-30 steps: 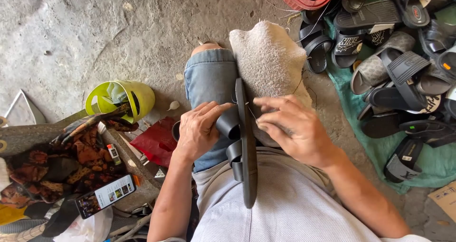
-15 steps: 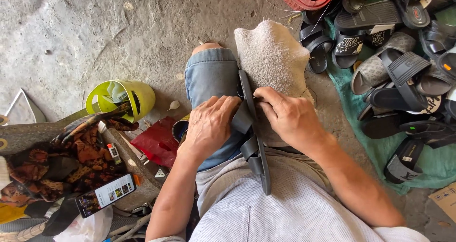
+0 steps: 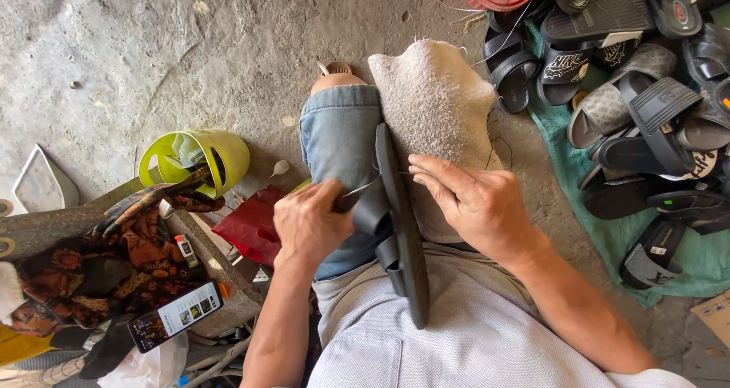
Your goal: A person is manually sewing the strap of a black sandal back onto its sole using a needle and thread.
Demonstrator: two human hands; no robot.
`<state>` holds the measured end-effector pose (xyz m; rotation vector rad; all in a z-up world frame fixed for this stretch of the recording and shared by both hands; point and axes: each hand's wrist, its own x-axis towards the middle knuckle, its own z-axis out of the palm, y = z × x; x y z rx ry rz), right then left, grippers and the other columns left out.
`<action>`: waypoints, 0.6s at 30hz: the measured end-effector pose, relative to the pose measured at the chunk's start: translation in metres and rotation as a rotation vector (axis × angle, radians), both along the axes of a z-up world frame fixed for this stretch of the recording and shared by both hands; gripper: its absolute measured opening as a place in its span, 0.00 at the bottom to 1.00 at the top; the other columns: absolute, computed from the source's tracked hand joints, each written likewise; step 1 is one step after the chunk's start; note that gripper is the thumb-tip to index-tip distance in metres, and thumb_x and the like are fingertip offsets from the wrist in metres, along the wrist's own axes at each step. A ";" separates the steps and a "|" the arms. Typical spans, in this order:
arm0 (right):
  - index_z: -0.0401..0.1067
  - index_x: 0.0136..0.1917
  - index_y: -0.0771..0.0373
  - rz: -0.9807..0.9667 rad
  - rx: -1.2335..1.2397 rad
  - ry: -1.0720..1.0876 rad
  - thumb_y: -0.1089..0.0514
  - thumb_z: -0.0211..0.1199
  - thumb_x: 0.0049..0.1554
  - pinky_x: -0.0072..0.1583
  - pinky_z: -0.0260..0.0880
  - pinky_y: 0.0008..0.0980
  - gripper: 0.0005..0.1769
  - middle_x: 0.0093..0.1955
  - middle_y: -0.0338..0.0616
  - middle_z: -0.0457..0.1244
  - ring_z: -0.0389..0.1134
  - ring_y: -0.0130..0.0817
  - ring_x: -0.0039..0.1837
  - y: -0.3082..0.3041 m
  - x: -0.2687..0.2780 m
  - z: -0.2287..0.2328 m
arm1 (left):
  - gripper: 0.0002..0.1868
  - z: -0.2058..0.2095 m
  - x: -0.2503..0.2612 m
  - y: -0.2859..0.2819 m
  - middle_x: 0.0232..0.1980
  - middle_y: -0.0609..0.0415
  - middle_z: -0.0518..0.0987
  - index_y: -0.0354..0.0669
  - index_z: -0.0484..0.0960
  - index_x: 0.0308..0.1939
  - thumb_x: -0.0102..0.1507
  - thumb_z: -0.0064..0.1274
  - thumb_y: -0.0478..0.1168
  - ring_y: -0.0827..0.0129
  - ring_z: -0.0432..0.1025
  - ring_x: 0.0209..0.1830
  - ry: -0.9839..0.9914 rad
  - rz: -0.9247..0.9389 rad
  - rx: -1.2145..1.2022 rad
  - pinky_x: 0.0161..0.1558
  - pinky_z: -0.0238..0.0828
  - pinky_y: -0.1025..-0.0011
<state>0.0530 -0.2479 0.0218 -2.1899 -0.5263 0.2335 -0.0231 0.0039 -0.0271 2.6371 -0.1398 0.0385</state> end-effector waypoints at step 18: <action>0.77 0.42 0.56 0.260 0.107 -0.043 0.59 0.52 0.58 0.49 0.74 0.37 0.12 0.53 0.48 0.68 0.71 0.43 0.52 -0.015 -0.032 0.007 | 0.14 0.030 -0.004 -0.001 0.15 0.56 0.73 0.51 0.81 0.27 0.66 0.59 0.48 0.69 0.67 0.17 0.427 0.354 -0.714 0.25 0.68 0.70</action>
